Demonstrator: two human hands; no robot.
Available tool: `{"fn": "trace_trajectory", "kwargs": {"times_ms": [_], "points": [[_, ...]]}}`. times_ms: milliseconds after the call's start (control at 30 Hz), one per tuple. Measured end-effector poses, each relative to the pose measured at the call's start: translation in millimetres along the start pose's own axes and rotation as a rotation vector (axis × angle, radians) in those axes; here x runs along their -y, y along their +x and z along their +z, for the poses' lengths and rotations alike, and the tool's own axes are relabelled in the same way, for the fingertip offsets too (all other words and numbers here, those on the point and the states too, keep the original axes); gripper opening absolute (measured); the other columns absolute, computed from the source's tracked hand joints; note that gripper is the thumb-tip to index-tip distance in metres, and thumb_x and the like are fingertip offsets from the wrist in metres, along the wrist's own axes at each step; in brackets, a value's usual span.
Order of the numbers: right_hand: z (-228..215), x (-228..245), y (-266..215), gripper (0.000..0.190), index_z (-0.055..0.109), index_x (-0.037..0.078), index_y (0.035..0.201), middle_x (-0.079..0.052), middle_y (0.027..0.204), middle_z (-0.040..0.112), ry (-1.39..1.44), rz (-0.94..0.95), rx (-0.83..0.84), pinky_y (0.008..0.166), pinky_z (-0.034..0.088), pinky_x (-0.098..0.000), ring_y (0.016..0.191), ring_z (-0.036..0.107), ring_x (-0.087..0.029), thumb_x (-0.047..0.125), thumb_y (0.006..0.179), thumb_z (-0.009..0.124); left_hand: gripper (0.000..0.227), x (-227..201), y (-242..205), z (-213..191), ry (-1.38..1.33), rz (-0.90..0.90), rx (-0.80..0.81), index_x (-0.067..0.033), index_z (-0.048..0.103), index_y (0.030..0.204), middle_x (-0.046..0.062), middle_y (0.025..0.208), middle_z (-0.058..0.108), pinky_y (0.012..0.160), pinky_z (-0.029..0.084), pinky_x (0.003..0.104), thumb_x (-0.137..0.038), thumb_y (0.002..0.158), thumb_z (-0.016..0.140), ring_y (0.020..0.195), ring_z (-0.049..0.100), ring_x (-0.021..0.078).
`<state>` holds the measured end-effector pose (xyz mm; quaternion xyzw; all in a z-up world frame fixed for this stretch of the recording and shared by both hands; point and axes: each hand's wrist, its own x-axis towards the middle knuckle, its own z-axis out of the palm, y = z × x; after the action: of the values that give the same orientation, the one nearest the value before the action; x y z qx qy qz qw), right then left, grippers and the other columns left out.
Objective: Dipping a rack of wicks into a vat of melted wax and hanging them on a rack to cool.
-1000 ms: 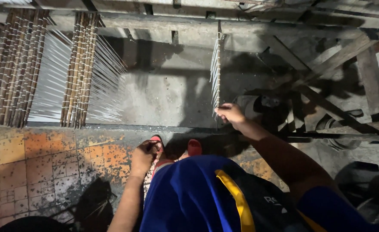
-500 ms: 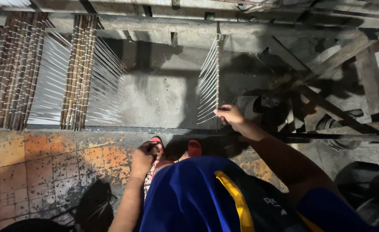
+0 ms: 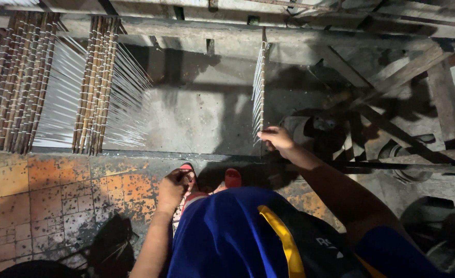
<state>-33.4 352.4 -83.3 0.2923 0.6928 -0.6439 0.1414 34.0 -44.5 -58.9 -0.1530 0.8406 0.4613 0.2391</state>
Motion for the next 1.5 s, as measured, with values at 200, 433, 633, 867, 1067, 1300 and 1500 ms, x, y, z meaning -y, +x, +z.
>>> {"fn": "trace_trajectory", "kwargs": {"times_ms": [200,433,633,867,1067,1300,1500], "points": [[-1,13,-11,0.032,0.072,0.004,0.096,-0.01,0.074,0.067,0.006,0.031,-0.004,0.034,0.048,-0.0259,0.049,0.057,-0.013,0.024,0.078,0.089,0.033,-16,-13,-5,-0.041,-0.04,0.0,-0.0138,0.079,0.115,0.016,0.089,0.08,0.079,0.059,0.036,-0.035,0.089,0.078,0.084,0.078,0.0292],[-5,3,-6,0.033,0.069,0.002,0.098,-0.009,0.075,0.064,0.035,0.031,0.008,0.034,0.048,-0.0265,0.05,0.057,-0.015,0.023,0.081,0.087,0.034,-5,-1,0,-0.041,-0.011,-0.009,-0.0141,0.079,0.117,0.019,0.098,0.079,0.081,0.058,0.042,-0.034,0.09,0.077,0.093,0.077,0.0361],[-7,3,-14,0.029,0.069,0.006,0.088,-0.006,0.069,0.06,0.036,0.015,0.026,0.035,0.05,-0.0247,0.05,0.058,-0.013,0.026,0.081,0.087,0.03,-14,-10,-4,0.01,-0.022,-0.016,-0.0159,0.079,0.117,0.019,0.096,0.079,0.079,0.058,0.044,-0.03,0.091,0.074,0.092,0.076,0.0386],[-23,-11,-7,0.049,0.07,0.006,0.092,-0.006,0.069,0.057,0.061,0.019,-0.093,0.035,0.049,-0.0273,0.051,0.057,-0.015,0.054,0.09,0.08,0.034,-9,-4,-6,-0.108,-0.061,-0.024,-0.0123,0.079,0.116,0.016,0.082,0.077,0.069,0.057,0.035,-0.034,0.089,0.078,0.071,0.074,0.0258],[-24,7,-19,0.043,0.063,0.012,0.083,-0.005,0.062,0.049,0.038,-0.048,-0.262,0.032,0.04,-0.0276,0.046,0.053,-0.017,0.051,0.094,0.076,0.03,-15,-14,-10,-0.101,-0.025,-0.04,-0.0084,0.079,0.114,0.022,0.094,0.078,0.072,0.057,0.041,-0.028,0.091,0.076,0.083,0.075,0.0335],[16,38,-70,0.018,0.072,0.004,0.102,-0.012,0.055,0.048,0.154,-0.451,-0.216,0.037,0.036,-0.0262,0.038,0.044,-0.017,0.019,0.105,0.063,0.023,9,2,-49,-0.25,0.074,-0.119,-0.0003,0.076,0.112,0.021,0.087,0.076,0.061,0.056,0.033,-0.007,0.092,0.069,0.069,0.068,0.024],[67,37,-81,0.029,0.069,-0.006,0.12,-0.016,0.05,0.058,0.143,-0.569,0.115,0.032,0.039,-0.0259,0.032,0.049,-0.017,0.001,0.093,0.066,0.014,29,19,-137,-0.279,0.069,-0.4,-0.0072,0.076,0.098,0.014,0.07,0.068,0.056,0.055,0.033,-0.013,0.097,0.063,0.054,0.062,0.021]]}}
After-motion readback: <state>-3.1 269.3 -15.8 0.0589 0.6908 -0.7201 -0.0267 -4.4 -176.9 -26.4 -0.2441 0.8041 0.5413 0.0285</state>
